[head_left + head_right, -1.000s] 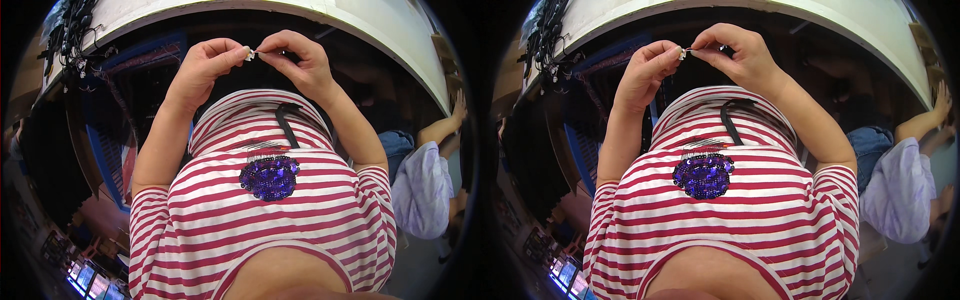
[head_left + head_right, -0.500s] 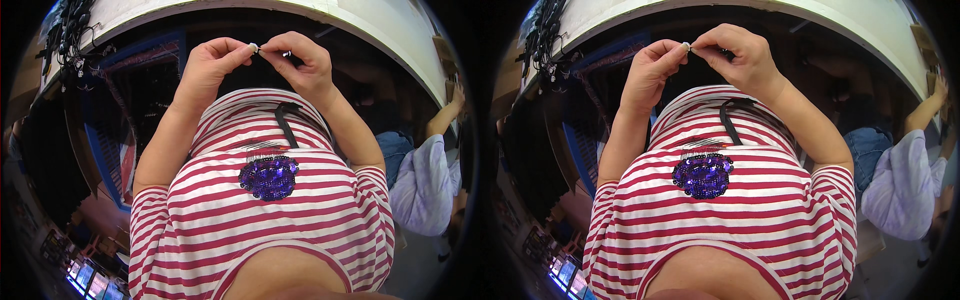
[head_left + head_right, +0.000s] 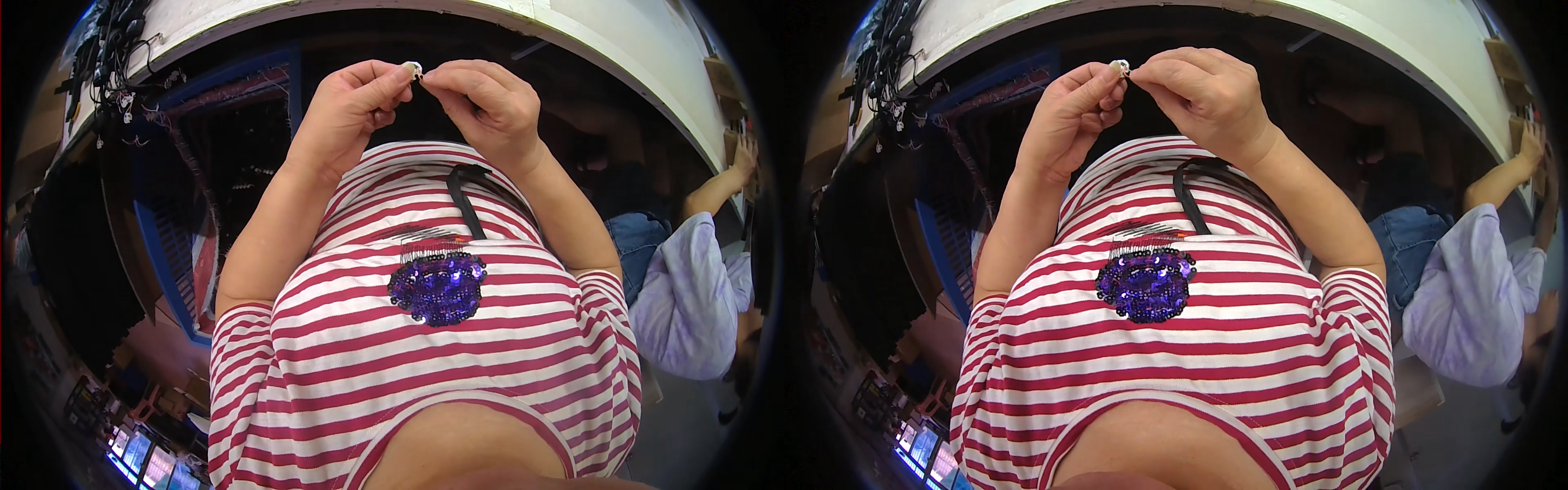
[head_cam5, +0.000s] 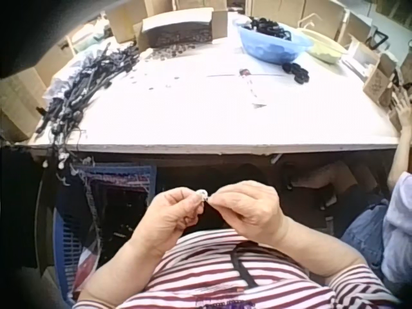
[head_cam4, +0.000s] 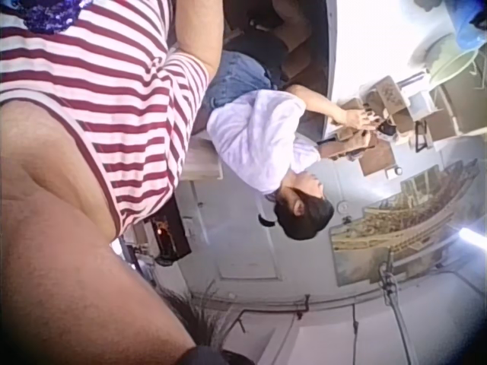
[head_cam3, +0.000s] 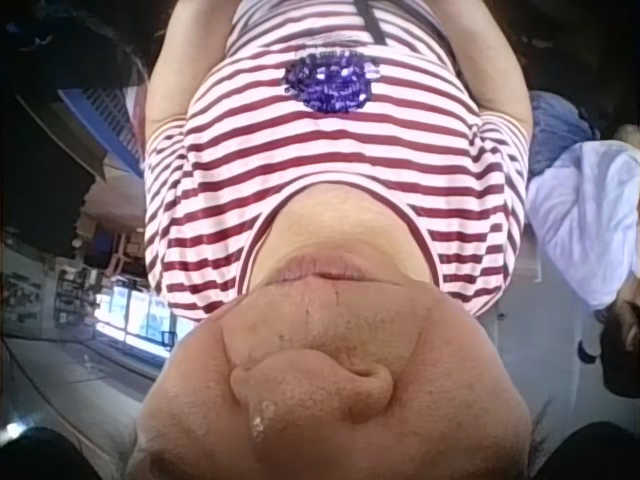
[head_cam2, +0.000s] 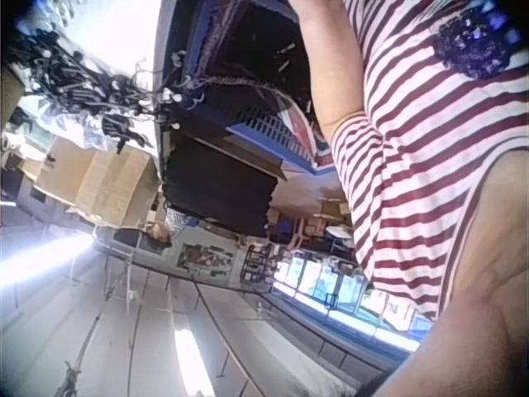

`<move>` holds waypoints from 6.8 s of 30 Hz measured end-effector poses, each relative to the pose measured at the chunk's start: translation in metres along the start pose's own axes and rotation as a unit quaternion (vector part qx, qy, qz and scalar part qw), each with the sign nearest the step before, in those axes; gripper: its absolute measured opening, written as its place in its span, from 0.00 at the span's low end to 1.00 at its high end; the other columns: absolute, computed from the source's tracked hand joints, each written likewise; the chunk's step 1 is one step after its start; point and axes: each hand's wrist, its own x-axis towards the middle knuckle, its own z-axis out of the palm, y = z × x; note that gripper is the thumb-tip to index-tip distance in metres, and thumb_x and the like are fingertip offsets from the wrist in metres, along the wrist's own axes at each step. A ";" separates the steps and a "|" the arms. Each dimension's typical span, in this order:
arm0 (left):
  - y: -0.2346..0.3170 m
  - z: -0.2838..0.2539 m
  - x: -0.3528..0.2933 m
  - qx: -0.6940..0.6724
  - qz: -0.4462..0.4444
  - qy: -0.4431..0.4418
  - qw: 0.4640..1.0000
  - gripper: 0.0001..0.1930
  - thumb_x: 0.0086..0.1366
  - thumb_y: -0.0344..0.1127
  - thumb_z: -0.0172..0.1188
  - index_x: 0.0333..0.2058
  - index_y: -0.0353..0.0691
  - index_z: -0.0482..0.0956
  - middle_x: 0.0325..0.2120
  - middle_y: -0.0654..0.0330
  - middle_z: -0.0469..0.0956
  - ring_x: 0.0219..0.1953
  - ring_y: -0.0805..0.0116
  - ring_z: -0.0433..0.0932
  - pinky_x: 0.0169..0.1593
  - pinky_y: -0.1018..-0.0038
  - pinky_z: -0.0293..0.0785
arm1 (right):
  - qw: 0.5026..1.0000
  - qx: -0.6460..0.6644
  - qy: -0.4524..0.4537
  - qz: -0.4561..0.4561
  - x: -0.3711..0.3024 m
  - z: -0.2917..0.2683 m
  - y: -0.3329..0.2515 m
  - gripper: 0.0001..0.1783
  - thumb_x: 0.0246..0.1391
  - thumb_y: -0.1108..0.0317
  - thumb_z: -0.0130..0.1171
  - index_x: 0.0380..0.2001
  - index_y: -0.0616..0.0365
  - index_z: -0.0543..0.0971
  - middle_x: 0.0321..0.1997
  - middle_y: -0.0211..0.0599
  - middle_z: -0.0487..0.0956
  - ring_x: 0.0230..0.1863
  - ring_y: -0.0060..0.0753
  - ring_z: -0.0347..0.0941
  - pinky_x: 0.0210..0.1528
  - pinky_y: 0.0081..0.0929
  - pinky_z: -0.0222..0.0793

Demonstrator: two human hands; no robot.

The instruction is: The person assembles small electronic components by hand. They pick up a black cylindrical housing, apply glue from a tube into the opening, insert a small LED bulb, and then attach a black wire to the bulb. This process is repeated for multiple units on a white workbench.

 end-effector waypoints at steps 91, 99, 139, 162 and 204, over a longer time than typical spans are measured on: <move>0.047 -0.004 -0.011 0.158 0.098 -0.018 0.983 0.16 0.48 0.27 0.65 0.37 0.33 0.74 0.28 0.63 0.75 0.30 0.80 0.74 0.34 0.86 0.69 | 0.960 0.148 -0.119 0.208 0.047 0.006 -0.023 0.11 0.50 0.66 0.57 0.21 0.60 0.71 0.15 0.37 0.69 0.14 0.29 0.65 0.16 0.22 0.60; 0.037 -0.019 -0.008 0.227 0.289 -0.028 0.930 0.21 0.52 0.43 0.60 0.42 0.37 0.69 0.37 0.64 0.61 0.36 0.77 0.62 0.39 0.83 0.59 | 0.869 0.315 -0.221 0.311 0.080 -0.046 -0.029 0.12 0.55 0.63 0.53 0.27 0.61 0.76 0.21 0.24 0.72 0.22 0.12 0.63 0.24 0.12 0.58; 0.028 -0.010 -0.017 0.405 0.246 -0.056 0.879 0.09 0.44 0.20 0.52 0.26 0.38 0.67 0.20 0.70 0.64 0.23 0.83 0.60 0.27 0.85 0.57 | 0.431 0.681 -0.252 0.536 0.047 -0.040 -0.045 0.23 0.62 0.55 0.37 0.17 0.54 0.66 0.07 0.21 0.59 0.07 0.13 0.46 0.11 0.16 0.45; 0.020 -0.016 -0.011 0.389 0.263 -0.033 0.882 0.09 0.43 0.22 0.55 0.27 0.36 0.72 0.14 0.63 0.64 0.17 0.76 0.62 0.23 0.79 0.58 | 0.732 0.319 -0.332 0.503 0.065 -0.035 -0.059 0.15 0.52 0.58 0.56 0.26 0.60 0.80 0.17 0.26 0.75 0.14 0.10 0.65 0.16 0.09 0.56; 0.062 0.001 0.004 0.137 0.239 -0.096 0.957 0.27 0.56 0.34 0.59 0.53 0.37 0.61 0.28 0.61 0.68 0.25 0.77 0.64 0.29 0.81 0.61 | 0.824 0.233 -0.441 0.268 0.130 -0.067 0.019 0.13 0.51 0.59 0.55 0.31 0.60 0.74 0.28 0.38 0.74 0.33 0.35 0.71 0.38 0.30 0.67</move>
